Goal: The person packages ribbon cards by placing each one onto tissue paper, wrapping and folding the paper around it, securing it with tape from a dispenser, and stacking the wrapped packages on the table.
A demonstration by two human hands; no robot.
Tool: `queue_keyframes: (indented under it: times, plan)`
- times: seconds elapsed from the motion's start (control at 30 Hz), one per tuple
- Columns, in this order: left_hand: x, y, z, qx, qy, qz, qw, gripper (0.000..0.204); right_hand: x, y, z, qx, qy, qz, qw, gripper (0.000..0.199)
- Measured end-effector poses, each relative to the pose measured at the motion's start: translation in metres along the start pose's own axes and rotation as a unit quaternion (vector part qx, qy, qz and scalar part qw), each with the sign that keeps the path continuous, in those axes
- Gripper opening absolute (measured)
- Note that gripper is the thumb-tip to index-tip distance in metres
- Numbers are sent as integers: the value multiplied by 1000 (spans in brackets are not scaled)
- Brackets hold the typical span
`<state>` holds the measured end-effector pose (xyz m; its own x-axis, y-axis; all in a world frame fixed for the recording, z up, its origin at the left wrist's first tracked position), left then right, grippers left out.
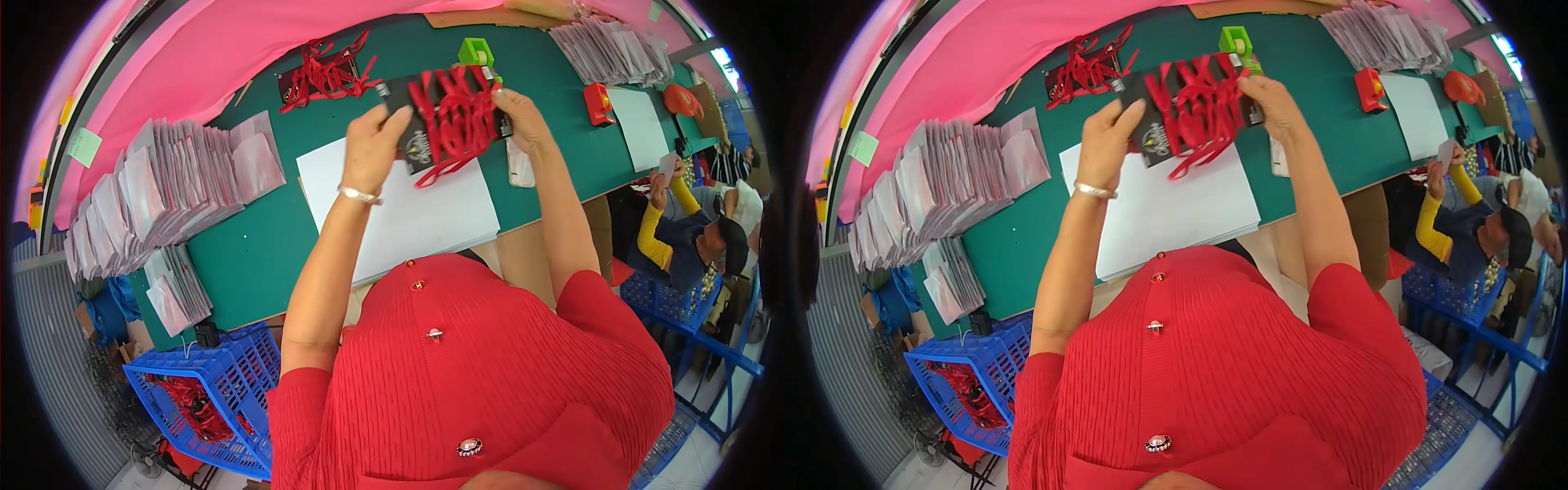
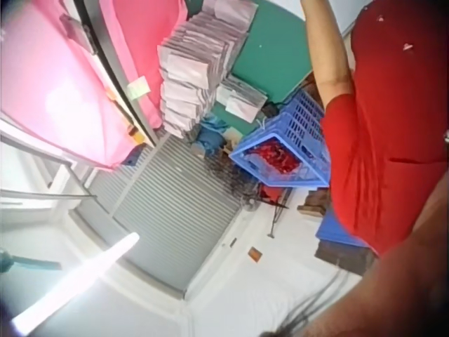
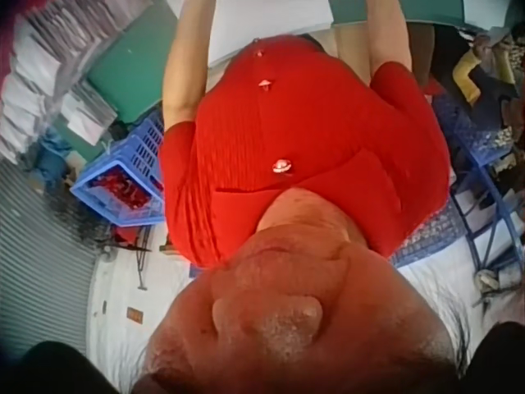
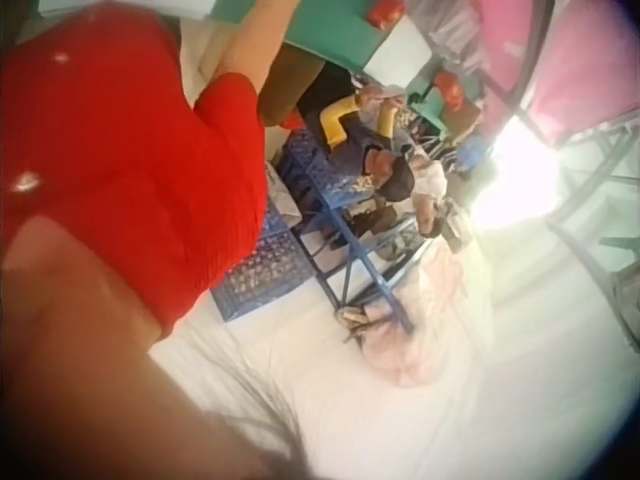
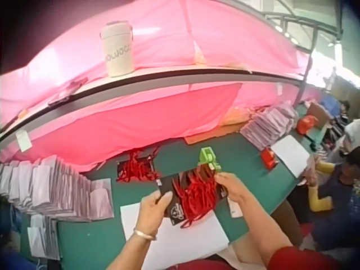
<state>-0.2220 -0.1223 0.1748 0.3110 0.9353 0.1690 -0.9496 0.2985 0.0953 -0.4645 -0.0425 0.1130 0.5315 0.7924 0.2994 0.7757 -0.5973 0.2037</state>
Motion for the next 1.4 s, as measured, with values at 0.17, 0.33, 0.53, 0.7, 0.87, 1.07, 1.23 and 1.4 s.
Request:
queue_keyframes:
  times: [0.17, 0.33, 0.53, 0.7, 0.87, 1.07, 1.23, 1.4]
  plan:
    - [-2, -2, -44, -67, -11, 10, 998, 31, -14, -34, 52, 8, -20, 36, 999, 19]
    - [-4, -121, -169, -284, 6, 117, 952, 46, 13, -2, 152, 288, 95, -1, 953, 31]
    - [10, -191, -198, -416, -39, 175, 891, 41, 29, 48, 115, 530, -198, 74, 821, 23]
    - [16, -182, -169, -450, 14, 223, 865, 39, 58, 92, 86, 525, -250, 61, 811, 16]
    - [19, -189, -167, -453, -28, 235, 859, 37, 66, 91, 93, 515, -267, 32, 814, 15]
    - [21, -199, -178, -442, 31, 246, 862, 38, 51, -19, 88, 495, -219, 136, 830, 15]
    - [15, -205, -181, -448, 53, 208, 868, 37, 37, -136, 77, 508, -177, 258, 803, 17]
    - [18, -219, -197, -411, 29, 197, 890, 36, 23, -204, 86, 532, -124, 285, 787, 23]
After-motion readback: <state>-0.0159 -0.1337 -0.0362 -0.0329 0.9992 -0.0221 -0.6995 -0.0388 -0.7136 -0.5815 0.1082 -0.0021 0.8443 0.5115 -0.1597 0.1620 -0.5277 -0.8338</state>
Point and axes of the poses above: each hand's wrist, its own x-axis away from the middle knuckle, its own y-axis out of the palm, z = x × y, the point moved 9 cm from there along -x, towards the middle knuckle, and after that the axes turned 14 degrees about z, right-handed, at the moved point
